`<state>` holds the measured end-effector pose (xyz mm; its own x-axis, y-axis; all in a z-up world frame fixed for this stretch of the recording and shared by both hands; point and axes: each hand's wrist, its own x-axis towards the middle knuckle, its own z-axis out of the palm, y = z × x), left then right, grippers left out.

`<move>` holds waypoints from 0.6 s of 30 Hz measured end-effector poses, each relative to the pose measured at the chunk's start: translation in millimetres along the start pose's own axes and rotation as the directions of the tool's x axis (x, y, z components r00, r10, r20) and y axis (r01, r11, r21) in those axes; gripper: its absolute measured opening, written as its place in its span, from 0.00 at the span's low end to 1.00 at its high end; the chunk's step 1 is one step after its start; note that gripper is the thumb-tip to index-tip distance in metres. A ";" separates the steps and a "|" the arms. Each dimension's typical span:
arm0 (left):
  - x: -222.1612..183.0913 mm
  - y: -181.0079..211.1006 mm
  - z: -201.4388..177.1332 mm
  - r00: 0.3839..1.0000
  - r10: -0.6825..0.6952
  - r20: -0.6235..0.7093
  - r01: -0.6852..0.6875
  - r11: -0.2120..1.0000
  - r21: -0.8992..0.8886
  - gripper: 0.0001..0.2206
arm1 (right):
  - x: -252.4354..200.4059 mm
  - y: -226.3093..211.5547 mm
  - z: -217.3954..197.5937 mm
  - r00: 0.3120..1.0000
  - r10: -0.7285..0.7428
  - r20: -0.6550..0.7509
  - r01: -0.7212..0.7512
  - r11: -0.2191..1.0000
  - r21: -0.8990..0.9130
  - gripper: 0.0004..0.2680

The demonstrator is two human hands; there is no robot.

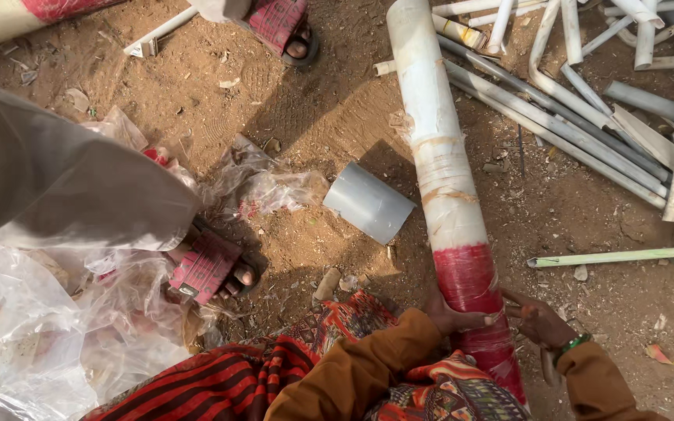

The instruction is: The person sits on the ground and uses a knife to cut plastic wrapping from a white pipe, then uses a small metal tool to scrape the surface of the pipe before fitting it into a grey coupling.

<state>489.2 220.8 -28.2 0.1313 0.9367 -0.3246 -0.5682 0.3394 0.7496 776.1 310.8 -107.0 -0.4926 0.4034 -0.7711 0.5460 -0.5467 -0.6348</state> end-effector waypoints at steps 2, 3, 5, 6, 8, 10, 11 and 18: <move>-10.1 0.5 5.4 0.999 -0.048 -0.003 0.048 0.996 0.070 0.45 | 26.3 -2.6 6.7 0.994 -0.084 0.076 0.062 0.965 0.254 0.47; -10.8 2.0 7.3 0.998 -0.063 -0.009 0.063 0.993 0.102 0.45 | 40.2 -5.4 10.3 0.998 -0.016 0.061 -0.007 0.930 0.366 0.47; -12.8 10.2 0.8 0.995 -0.062 0.073 0.045 0.976 0.211 0.40 | 56.2 -4.7 22.7 0.982 -0.130 0.135 0.024 0.803 0.595 0.46; -16.2 16.5 -7.0 0.991 -0.070 0.114 0.037 0.963 0.267 0.38 | 59.6 -0.7 33.5 0.930 -0.317 0.184 0.096 0.696 0.711 0.45; -9.5 35.9 -31.4 0.952 -0.238 0.192 0.054 0.749 0.660 0.25 | 60.3 5.9 44.1 0.911 -0.397 0.115 0.161 0.596 0.787 0.42; 3.4 68.1 -68.8 0.985 -0.160 0.059 0.053 0.620 0.782 0.20 | 66.0 5.6 51.4 0.953 -0.301 0.029 0.174 0.625 0.761 0.42; 9.1 80.2 -88.7 0.979 0.166 -0.121 0.004 0.571 0.821 0.23 | 53.4 15.2 54.2 0.966 -0.258 0.010 0.162 0.636 0.755 0.41; 58.7 120.9 -229.0 0.804 0.498 -0.324 0.250 0.211 0.945 0.42 | 43.7 8.8 41.8 0.994 -0.105 -0.022 0.093 0.744 0.662 0.39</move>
